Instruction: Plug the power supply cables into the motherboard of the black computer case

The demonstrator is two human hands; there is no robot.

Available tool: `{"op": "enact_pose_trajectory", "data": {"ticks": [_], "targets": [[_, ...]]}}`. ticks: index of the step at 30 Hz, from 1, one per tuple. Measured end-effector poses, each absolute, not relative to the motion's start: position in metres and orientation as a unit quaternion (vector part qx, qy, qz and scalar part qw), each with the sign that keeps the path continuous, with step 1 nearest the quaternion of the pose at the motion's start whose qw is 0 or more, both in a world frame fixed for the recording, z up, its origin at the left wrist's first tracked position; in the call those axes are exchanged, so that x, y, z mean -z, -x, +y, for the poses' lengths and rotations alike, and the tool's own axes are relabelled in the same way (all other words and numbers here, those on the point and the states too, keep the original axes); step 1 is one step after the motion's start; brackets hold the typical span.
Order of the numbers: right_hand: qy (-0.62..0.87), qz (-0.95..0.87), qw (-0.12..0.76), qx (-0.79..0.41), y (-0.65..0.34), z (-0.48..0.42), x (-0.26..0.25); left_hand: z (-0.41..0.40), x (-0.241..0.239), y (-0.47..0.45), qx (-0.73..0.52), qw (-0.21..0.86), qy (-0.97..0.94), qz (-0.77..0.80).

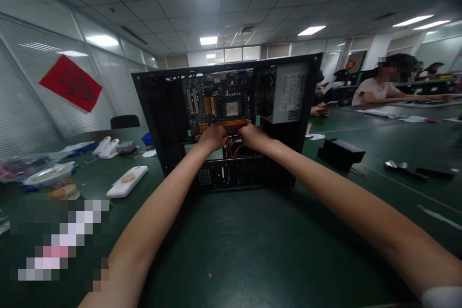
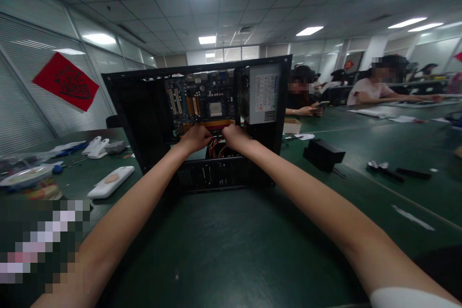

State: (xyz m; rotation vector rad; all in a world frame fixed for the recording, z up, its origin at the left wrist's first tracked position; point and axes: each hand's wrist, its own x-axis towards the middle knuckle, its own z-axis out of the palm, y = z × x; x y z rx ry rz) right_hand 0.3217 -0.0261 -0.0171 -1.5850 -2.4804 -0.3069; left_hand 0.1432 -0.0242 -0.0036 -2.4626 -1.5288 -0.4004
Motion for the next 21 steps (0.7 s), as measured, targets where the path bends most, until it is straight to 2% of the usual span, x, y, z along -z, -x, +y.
{"op": "enact_pose_trajectory", "data": {"ticks": [21], "targets": [[0.539, -0.824, 0.126, 0.121, -0.322, -0.03, 0.0162, -0.0268, 0.004, -0.1424, 0.148, 0.104, 0.815, -0.551]]}}
